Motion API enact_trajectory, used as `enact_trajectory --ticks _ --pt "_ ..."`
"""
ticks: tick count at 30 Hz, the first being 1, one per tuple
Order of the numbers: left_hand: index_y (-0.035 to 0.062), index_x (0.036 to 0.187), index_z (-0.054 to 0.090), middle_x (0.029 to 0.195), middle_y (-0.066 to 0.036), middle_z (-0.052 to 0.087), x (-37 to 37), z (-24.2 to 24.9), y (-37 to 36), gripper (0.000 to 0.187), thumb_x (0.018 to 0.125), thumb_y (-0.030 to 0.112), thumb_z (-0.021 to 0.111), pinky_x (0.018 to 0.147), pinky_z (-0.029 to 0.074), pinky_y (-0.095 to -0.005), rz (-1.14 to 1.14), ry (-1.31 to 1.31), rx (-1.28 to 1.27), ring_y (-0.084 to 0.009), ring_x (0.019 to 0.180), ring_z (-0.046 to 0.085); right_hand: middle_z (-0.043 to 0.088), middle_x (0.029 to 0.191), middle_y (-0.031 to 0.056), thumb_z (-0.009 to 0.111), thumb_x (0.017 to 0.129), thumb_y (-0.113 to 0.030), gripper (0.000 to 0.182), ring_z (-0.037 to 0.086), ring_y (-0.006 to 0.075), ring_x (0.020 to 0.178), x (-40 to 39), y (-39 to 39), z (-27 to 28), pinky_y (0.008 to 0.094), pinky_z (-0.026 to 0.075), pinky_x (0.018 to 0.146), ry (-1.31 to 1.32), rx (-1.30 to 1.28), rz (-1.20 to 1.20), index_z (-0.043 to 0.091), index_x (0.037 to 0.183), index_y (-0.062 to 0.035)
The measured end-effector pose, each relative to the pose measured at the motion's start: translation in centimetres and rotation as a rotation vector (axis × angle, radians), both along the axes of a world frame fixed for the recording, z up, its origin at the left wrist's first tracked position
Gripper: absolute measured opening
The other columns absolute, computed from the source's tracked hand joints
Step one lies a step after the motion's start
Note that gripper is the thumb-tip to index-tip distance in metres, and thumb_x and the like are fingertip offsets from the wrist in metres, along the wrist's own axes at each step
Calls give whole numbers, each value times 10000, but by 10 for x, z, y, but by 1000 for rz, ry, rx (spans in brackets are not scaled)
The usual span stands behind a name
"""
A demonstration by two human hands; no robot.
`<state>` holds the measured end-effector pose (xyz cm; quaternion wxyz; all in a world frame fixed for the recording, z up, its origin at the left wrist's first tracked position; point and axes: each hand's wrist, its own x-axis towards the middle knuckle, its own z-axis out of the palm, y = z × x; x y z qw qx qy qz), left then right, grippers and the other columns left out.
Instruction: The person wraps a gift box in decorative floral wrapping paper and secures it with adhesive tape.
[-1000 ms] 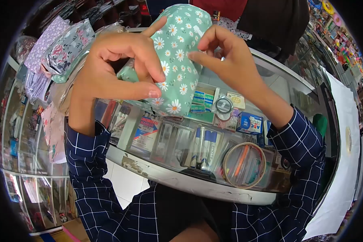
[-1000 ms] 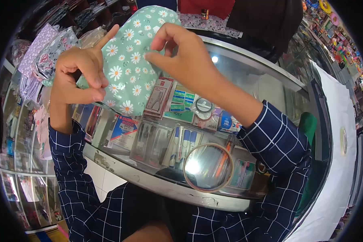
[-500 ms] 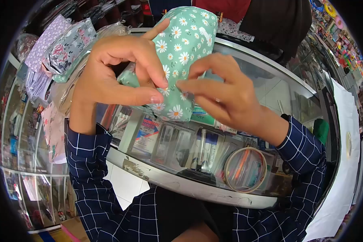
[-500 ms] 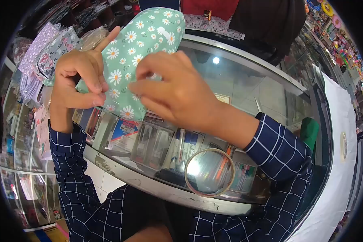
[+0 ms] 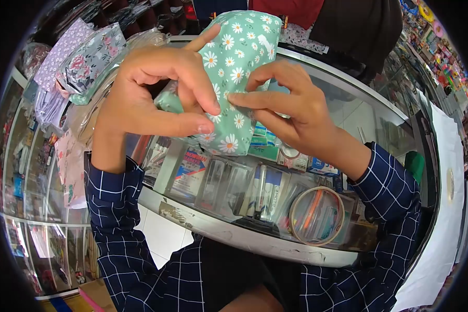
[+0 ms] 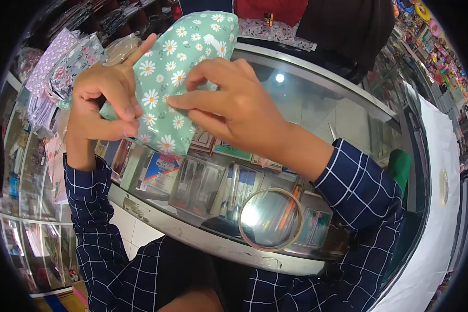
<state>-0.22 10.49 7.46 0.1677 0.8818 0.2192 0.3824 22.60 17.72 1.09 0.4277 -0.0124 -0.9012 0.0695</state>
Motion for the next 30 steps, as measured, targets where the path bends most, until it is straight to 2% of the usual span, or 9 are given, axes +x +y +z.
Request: enact_trajectory --ticks 10,11,14,15,18,19,21,24,30 --pt "99 718 647 660 -14 644 12 3 -6 118 676 77 755 1120 134 -601 100 61 -12 -140 618 601 585 866 72 566 796 -41 184 567 254 794 -2 11 9 354 432 744 54 -305 -48 691 927 -75" --pt "45 941 636 903 -75 658 13 5 -9 161 788 91 661 1128 181 -520 98 143 -64 -169 858 615 575 1013 95 535 812 -57 293 568 249 909 2 14 16 362 438 796 -15 -292 -28 618 1093 -71" --pt "9 1182 509 1148 -118 560 49 -10 0 321 885 125 547 1104 240 -413 135 -281 -99 -194 1112 518 484 1237 120 541 806 -90 500 517 250 1094 2 6 20 378 435 867 64 -427 146 448 1297 -84" --pt "4 1287 393 1250 -116 462 46 -11 6 390 931 141 475 1058 279 -345 174 -145 -71 -196 1232 406 360 1379 126 547 801 -106 640 433 259 1221 10 8 22 396 417 933 -35 -409 179 301 1392 -104" --pt "13 1236 432 1171 -114 512 64 -23 22 403 927 245 547 977 364 -333 337 -290 300 -193 1105 498 344 1396 140 614 809 -175 669 429 289 1233 18 -3 23 411 402 966 -50 -468 190 302 1396 -106" --pt "-2 1228 435 1211 -91 489 65 -19 15 332 935 154 460 1054 283 -346 413 -240 194 -189 1215 416 352 1386 142 630 815 -189 668 431 296 1230 21 -5 23 416 397 975 -113 -360 145 306 1393 -106" --pt "26 1311 373 1241 -113 463 67 -6 8 461 900 146 543 871 376 -279 377 -280 -166 -136 1057 486 354 1380 143 658 828 -197 673 422 297 1239 24 -6 21 416 396 982 -215 -191 76 302 1391 -105" --pt "51 1328 336 1351 -118 343 65 -1 4 496 909 204 552 944 366 -319 298 -201 -186 -161 1181 402 308 1420 138 683 846 -140 705 366 252 1307 27 -9 21 386 426 954 -274 -117 25 254 1404 -91" --pt "96 1166 548 1326 -81 490 48 -30 -3 401 788 130 676 1092 259 -389 402 -39 106 -254 1309 367 412 1285 132 642 867 -148 531 466 293 1172 31 -3 -2 386 422 961 -125 -873 156 368 1319 -103"
